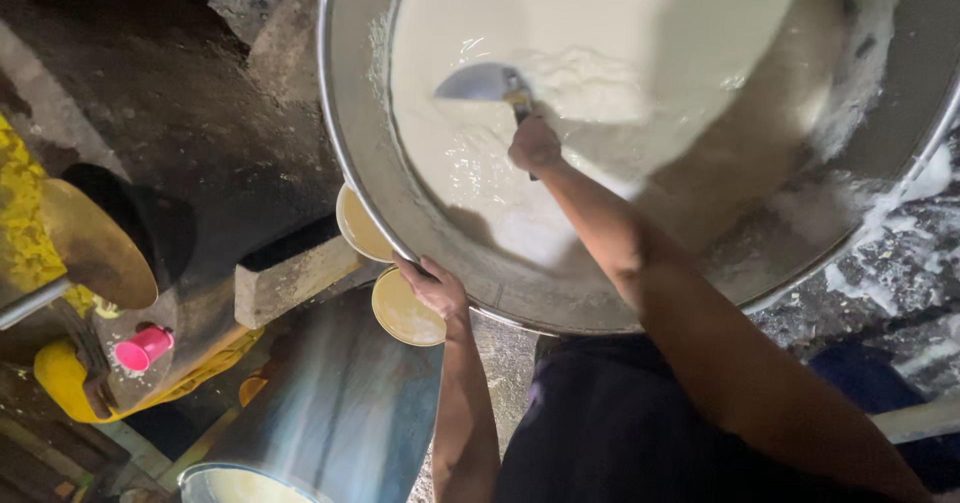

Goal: The person uses a ladle to scoop a white liquid from a large metal basin and pours it into smaller bowls placed on the floor. The person repeatedly scoops and pours the liquid, filling several bowls in sequence.

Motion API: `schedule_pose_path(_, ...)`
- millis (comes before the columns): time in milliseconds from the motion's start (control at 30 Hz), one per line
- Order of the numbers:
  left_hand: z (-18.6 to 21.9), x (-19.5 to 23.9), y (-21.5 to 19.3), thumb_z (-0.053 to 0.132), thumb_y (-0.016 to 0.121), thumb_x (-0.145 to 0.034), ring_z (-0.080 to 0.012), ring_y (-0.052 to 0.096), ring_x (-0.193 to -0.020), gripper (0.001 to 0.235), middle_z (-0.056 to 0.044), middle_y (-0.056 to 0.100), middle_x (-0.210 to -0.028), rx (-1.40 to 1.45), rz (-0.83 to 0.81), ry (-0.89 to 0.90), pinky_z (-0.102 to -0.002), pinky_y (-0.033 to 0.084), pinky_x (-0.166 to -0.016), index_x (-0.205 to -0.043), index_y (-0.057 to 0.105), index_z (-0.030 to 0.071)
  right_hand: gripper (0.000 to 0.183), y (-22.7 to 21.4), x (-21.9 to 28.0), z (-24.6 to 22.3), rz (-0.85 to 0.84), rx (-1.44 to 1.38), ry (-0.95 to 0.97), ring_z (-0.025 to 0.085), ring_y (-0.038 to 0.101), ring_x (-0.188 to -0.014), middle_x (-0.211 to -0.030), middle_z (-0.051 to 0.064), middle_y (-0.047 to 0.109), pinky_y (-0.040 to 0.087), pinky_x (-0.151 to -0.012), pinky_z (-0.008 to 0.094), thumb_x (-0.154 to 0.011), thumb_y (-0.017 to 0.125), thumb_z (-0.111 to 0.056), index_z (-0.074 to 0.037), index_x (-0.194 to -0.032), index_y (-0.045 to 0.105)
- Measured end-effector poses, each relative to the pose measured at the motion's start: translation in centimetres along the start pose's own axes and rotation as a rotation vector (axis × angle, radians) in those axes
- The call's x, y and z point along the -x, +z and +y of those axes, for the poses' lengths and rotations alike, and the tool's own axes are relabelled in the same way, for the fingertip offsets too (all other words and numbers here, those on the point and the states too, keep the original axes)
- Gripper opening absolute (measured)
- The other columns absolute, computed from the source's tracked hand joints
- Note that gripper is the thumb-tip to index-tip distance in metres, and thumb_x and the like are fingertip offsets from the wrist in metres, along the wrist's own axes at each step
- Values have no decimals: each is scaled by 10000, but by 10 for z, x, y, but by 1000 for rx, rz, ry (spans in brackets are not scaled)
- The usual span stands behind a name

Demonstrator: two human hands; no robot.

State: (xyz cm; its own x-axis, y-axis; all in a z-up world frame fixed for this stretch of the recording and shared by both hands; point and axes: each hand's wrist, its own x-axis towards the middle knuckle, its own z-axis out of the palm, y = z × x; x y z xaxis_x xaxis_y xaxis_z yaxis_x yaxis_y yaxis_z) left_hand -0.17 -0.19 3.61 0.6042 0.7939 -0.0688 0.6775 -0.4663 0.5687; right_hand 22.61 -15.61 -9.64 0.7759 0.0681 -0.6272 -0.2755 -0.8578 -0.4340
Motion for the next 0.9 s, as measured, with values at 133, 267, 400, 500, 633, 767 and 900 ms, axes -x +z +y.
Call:
schedule_pose_path(133, 7, 0, -3, 239, 462, -1037, -521, 513, -1312, 624, -343, 476, -1476, 20, -15, 27, -544, 435, -1091, -1588, 304, -6, 377, 12, 22, -24, 79, 173, -56, 384, 700, -1062, -1145, 265, 673, 584, -801, 512, -903, 597, -206, 77, -1148, 555)
schedule_pose_path(267, 10, 0, -4, 222, 474, -1045, -512, 469, -1367, 612, -338, 465, -1492, -11, -14, 28, -520, 387, -1142, -1586, 298, -6, 275, 31, 52, -27, -51, 139, 22, 383, 750, -1018, -1079, 259, 734, 611, -788, 519, -1046, 511, -196, 18, -1216, 551)
schedule_pose_path(400, 9, -1, -3, 208, 478, -1021, -502, 465, -1349, 626, -329, 480, -1471, -14, -46, -39, -508, 370, -1138, -1585, 295, 6, 338, 50, 78, -9, 26, 285, -39, 382, 753, -951, -1043, 267, 726, 624, -684, 530, -987, 548, -170, 72, -1219, 506)
schedule_pose_path(500, 6, -2, -1, 164, 482, -1029, -533, 435, -1375, 622, -380, 422, -1509, 41, -10, 143, -522, 362, -1146, -1583, 280, -33, 248, 61, 92, 19, 8, 216, -42, 402, 738, -992, -1067, 264, 723, 610, -752, 534, -983, 547, -162, 12, -1159, 525)
schedule_pose_path(633, 0, -7, 11, 174, 490, -1000, -518, 514, -1275, 632, -359, 465, -1443, 60, -28, 5, -528, 409, -1090, -1578, 306, -6, 261, 71, 109, 60, -36, 327, -32, 397, 724, -1014, -1098, 261, 708, 608, -753, 543, -965, 566, -160, 1, -1166, 522)
schedule_pose_path(767, -10, -4, 21, 163, 513, -1005, -525, 529, -1268, 623, -357, 484, -1430, 135, 37, 85, -539, 419, -1089, -1573, 327, -14, 303, 69, 129, 111, -28, 417, -112, 374, 727, -987, -1093, 247, 706, 599, -745, 537, -908, 602, -150, 15, -1155, 542)
schedule_pose_path(900, -15, -7, 32, 172, 538, -1005, -530, 529, -1249, 620, -357, 486, -1432, 187, 21, 32, -548, 421, -1060, -1568, 345, 0, 299, 47, 147, 163, 13, 375, -105, 420, 718, -986, -1051, 258, 729, 570, -832, 516, -909, 616, -155, -14, -1171, 588)
